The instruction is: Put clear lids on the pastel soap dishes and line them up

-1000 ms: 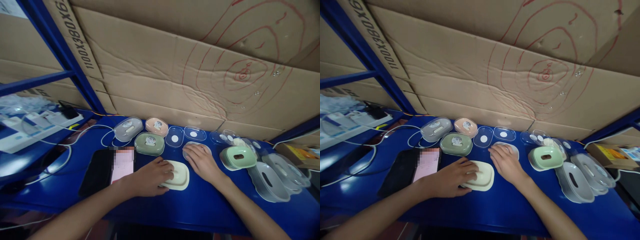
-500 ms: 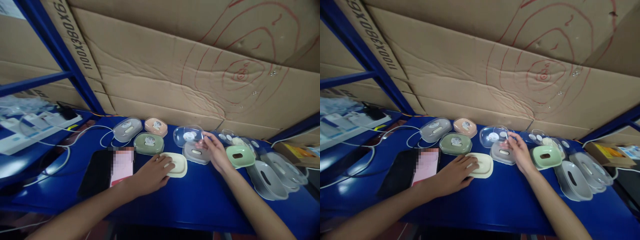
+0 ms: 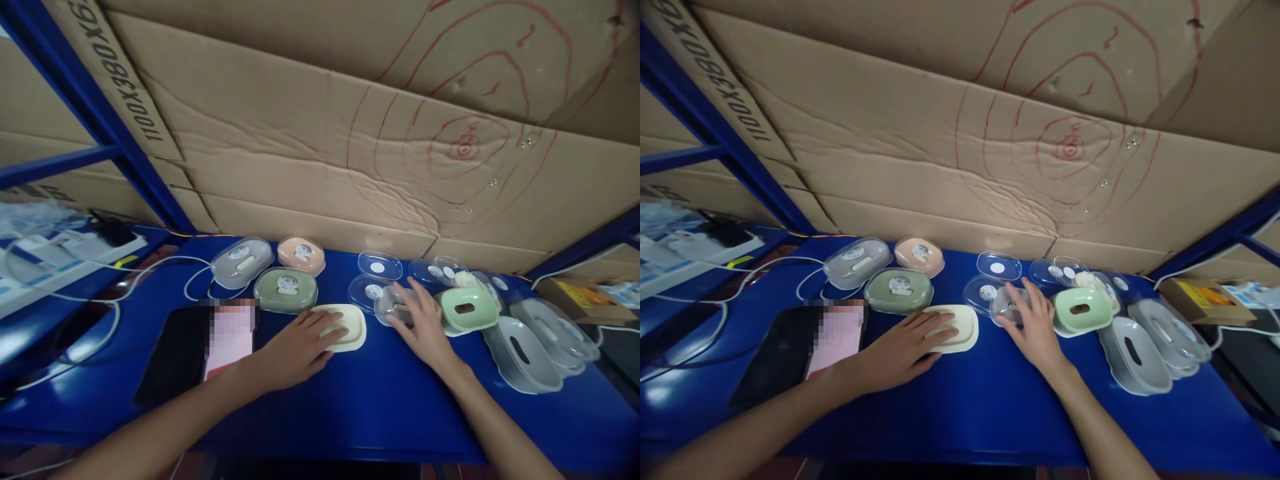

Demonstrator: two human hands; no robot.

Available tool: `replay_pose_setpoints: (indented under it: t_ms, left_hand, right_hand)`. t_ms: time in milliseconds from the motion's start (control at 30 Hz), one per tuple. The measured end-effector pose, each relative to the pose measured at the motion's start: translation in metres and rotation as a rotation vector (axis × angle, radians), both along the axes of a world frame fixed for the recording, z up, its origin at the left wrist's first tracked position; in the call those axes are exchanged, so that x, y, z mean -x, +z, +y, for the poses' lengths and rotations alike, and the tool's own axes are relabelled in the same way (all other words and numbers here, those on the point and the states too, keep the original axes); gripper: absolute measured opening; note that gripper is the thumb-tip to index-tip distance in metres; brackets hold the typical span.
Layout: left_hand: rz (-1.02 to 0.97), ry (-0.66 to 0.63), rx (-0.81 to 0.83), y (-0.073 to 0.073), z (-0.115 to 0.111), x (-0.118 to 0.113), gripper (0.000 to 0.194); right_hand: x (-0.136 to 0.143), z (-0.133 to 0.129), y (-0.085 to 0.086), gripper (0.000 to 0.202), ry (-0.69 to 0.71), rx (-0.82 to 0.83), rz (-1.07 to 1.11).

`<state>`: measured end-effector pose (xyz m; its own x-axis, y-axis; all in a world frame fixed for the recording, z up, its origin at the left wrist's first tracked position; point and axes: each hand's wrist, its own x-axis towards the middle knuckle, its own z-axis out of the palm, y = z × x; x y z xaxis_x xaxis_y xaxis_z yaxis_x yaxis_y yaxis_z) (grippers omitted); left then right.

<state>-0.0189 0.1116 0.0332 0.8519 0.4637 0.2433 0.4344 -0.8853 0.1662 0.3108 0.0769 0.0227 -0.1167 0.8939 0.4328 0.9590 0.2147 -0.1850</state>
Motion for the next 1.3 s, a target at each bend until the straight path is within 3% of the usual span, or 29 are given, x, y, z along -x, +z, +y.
replay_pose_setpoints:
  t_ms: [67,167,300,467,567,800,1000,1200,1300]
  left_hand:
    - [-0.005,0.027,-0.010,-0.003,0.000,-0.001,0.042]
    - [-0.001,0.080,-0.026,-0.007,-0.002,-0.002,0.032]
    - [0.024,0.113,-0.026,-0.008,-0.003,-0.003,0.021]
    - [0.055,0.108,-0.008,-0.007,-0.002,-0.003,0.025]
    - [0.039,0.132,-0.007,-0.008,-0.001,-0.004,0.028]
    - [-0.097,0.204,0.006,-0.014,0.004,-0.003,0.020]
    - [-0.124,0.139,-0.142,-0.016,0.003,-0.004,0.038]
    - [-0.245,-0.037,-0.094,0.001,-0.005,-0.003,0.019]
    - [-0.210,-0.112,-0.103,0.011,-0.010,-0.003,0.024]
  right_hand:
    - [0.000,0.000,-0.004,0.063,0.081,0.062,-0.083]
    - [0.001,0.001,-0.010,0.058,0.082,0.082,-0.052]
    - [0.003,0.002,-0.012,0.049,0.078,0.038,0.141]
    - [0.012,-0.001,-0.007,0.029,0.113,-0.087,0.461]
    - [0.020,-0.008,-0.006,0.025,0.138,-0.045,0.562]
    - [0.019,-0.018,-0.004,0.024,0.093,-0.090,0.497]
    - [0.024,-0.023,0.000,0.023,0.228,-0.077,0.449]
    - [0.050,-0.036,-0.008,0.023,0.164,0.063,0.958]
    - [0.044,-0.036,-0.006,0.025,0.149,0.101,1.116]
